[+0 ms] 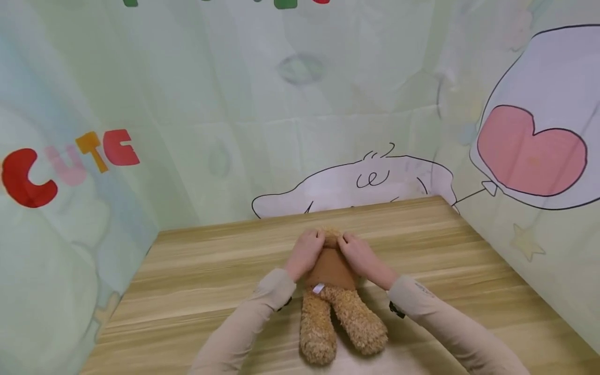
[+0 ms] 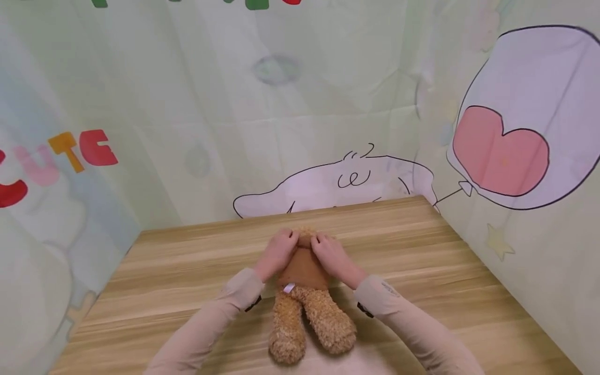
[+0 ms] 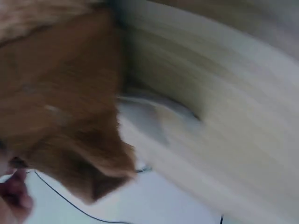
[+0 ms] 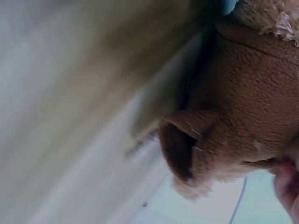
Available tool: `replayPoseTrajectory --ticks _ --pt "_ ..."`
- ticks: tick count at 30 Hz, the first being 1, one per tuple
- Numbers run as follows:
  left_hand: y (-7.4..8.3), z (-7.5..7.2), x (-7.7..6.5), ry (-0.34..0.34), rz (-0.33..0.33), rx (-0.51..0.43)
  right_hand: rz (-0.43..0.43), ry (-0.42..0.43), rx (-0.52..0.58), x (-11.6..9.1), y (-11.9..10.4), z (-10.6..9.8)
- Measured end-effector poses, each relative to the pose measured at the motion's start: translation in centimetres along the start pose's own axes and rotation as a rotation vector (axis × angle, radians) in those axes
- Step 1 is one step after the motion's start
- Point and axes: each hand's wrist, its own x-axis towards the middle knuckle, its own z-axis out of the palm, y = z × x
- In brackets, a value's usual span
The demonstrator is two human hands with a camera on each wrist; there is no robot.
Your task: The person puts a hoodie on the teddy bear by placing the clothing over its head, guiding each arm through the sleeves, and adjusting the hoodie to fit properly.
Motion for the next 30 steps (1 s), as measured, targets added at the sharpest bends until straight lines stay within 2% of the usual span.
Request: replayPoseTrajectory --ticks 3,6,8,10,11,13,14,16,18,20,22,24,25,27,29,30 --pt "-0.2 0.7 -0.7 0.096 0.167 0.242 -0.006 0.086 0.038 -0.4 0.0 0.4" --pt "-0.5 1.3 -1.7 0.226 0.266 0.393 -0.042 0.198 0.023 -0.8 0.0 0.9" --pt "-0.8 1.5 -2.3 0.293 0.285 0.427 -0.075 0.245 -0.012 -1.1 0.0 1.3" --pt "-0.8 1.6 -2.7 0.300 0.289 0.429 -0.102 0.259 -0.060 -1.4 0.1 1.5" --pt "-0.8 1.7 -2.8 0.281 0.277 0.418 -0.106 0.259 -0.076 -1.5 0.2 1.5" --pt "-0.8 1.5 -2.9 0.199 0.218 0.342 -0.086 0.232 -0.064 -1.7 0.4 1.4" --pt "-0.7 1.3 -2.9 0.138 0.178 0.254 -0.068 0.206 -0.031 -1.7 0.5 1.3" --pt "-0.6 0.8 -2.9 0.025 0.076 0.034 -0.003 0.129 0.109 -1.9 0.9 1.1" --pt "-0.6 0.1 -2.9 -0.048 -0.038 -0.219 0.090 0.024 0.351 -2.1 1.3 1.0" --pt "-0.5 -0.7 -2.9 -0.090 -0.137 -0.456 0.196 -0.067 0.620 -2.6 1.8 0.9" --pt "-0.4 -1.5 -2.9 -0.130 -0.200 -0.589 0.310 -0.149 0.828 -3.2 2.3 0.8" --pt "-0.3 -2.3 -3.0 -0.180 -0.232 -0.657 0.385 -0.208 0.965 -3.8 2.8 0.5" --pt "-0.3 -2.6 -3.1 -0.215 -0.240 -0.676 0.407 -0.230 1.002 -4.1 3.0 0.4" --pt "-0.3 -3.1 -3.3 -0.285 -0.239 -0.683 0.404 -0.257 0.989 -4.4 3.3 0.0" --pt "-0.3 -3.2 -3.5 -0.329 -0.238 -0.686 0.320 -0.249 0.880 -4.5 3.5 -0.3" --pt "-0.3 -3.1 -3.6 -0.335 -0.243 -0.691 0.257 -0.240 0.781 -4.5 3.5 -0.4"
